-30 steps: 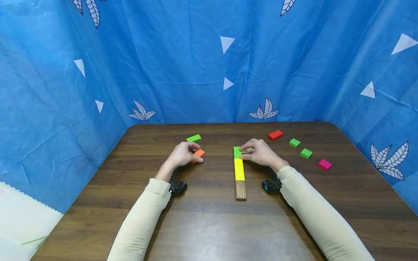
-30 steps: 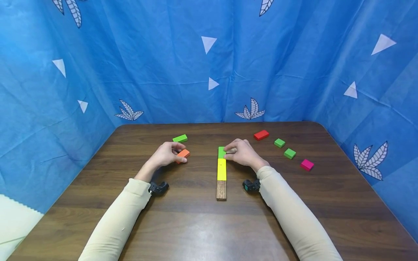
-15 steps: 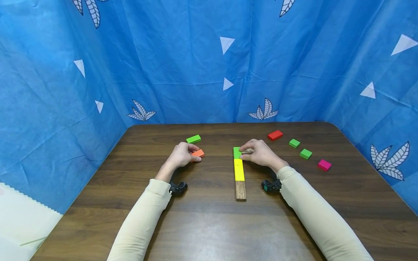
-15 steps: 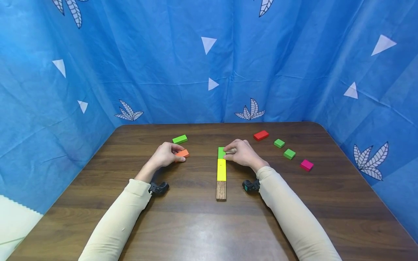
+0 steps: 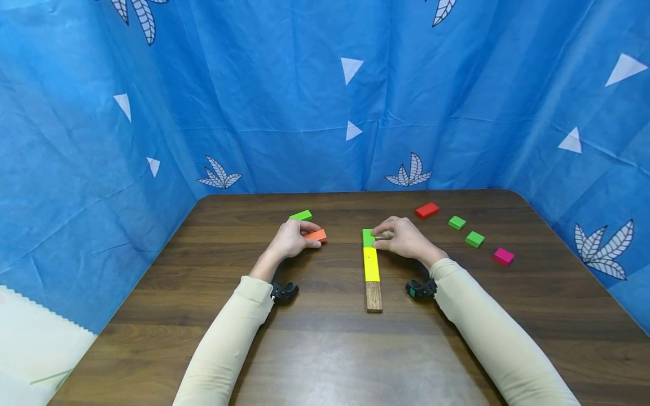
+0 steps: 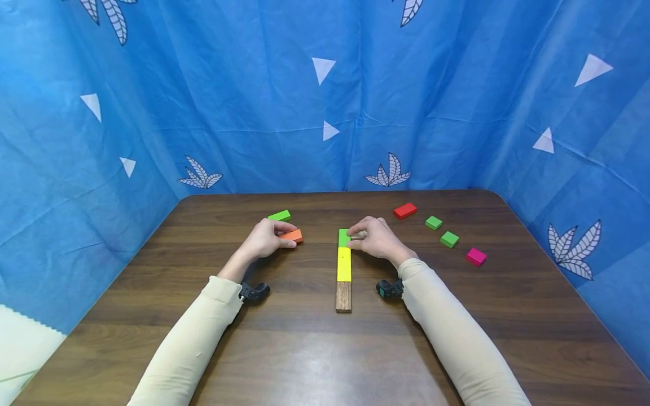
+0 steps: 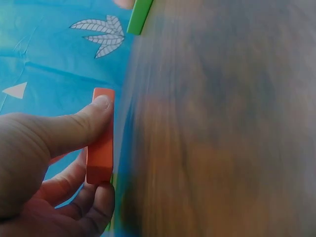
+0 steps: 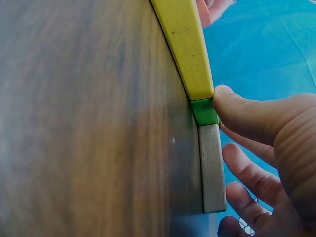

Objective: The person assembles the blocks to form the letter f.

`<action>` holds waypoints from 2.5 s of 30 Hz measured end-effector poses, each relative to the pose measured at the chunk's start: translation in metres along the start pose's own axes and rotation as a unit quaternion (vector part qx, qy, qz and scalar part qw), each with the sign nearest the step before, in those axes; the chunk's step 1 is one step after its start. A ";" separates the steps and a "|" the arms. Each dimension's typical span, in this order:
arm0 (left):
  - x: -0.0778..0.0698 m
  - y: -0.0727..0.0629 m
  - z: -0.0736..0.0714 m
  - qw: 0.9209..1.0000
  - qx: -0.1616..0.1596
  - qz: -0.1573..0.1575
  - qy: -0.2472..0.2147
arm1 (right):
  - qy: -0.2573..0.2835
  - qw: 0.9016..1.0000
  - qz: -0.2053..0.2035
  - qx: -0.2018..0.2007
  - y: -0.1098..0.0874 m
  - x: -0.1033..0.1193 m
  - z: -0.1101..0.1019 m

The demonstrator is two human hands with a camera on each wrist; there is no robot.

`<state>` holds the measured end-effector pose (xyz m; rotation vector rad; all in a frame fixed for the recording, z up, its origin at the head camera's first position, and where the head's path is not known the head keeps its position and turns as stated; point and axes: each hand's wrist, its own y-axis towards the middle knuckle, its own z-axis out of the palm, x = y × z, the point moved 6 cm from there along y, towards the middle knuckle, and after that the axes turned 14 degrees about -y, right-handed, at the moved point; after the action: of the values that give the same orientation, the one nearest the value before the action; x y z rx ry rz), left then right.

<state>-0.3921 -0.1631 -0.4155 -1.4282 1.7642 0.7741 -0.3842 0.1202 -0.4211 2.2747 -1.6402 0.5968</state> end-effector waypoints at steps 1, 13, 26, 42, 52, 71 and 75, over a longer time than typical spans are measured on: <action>-0.001 0.001 0.002 1.000 0.002 0.001 -0.002 | 0.000 1.000 0.000 -0.001 0.000 0.000 0.000; -0.016 0.023 0.030 0.999 0.025 0.010 -0.021 | -0.002 1.000 -0.002 -0.001 0.002 -0.001 0.001; -0.025 0.035 0.048 0.999 0.045 0.014 -0.026 | -0.004 1.000 0.004 0.002 0.003 -0.001 0.000; -0.035 0.042 0.066 0.998 0.058 0.021 -0.006 | -0.004 1.000 0.000 0.000 0.003 0.000 0.000; -0.038 0.042 0.072 0.997 0.066 0.032 -0.007 | -0.002 1.000 0.002 0.002 0.002 -0.001 0.001; -0.038 0.043 0.078 0.998 0.058 0.029 -0.007 | 0.005 1.000 -0.002 0.000 0.004 -0.003 0.001; -0.038 0.043 0.079 0.998 0.055 0.031 -0.007 | 0.004 1.000 -0.003 0.000 0.003 -0.003 0.001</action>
<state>-0.4164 -0.0698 -0.4276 -1.2990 1.8188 0.7051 -0.3875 0.1212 -0.4235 2.2742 -1.6285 0.6031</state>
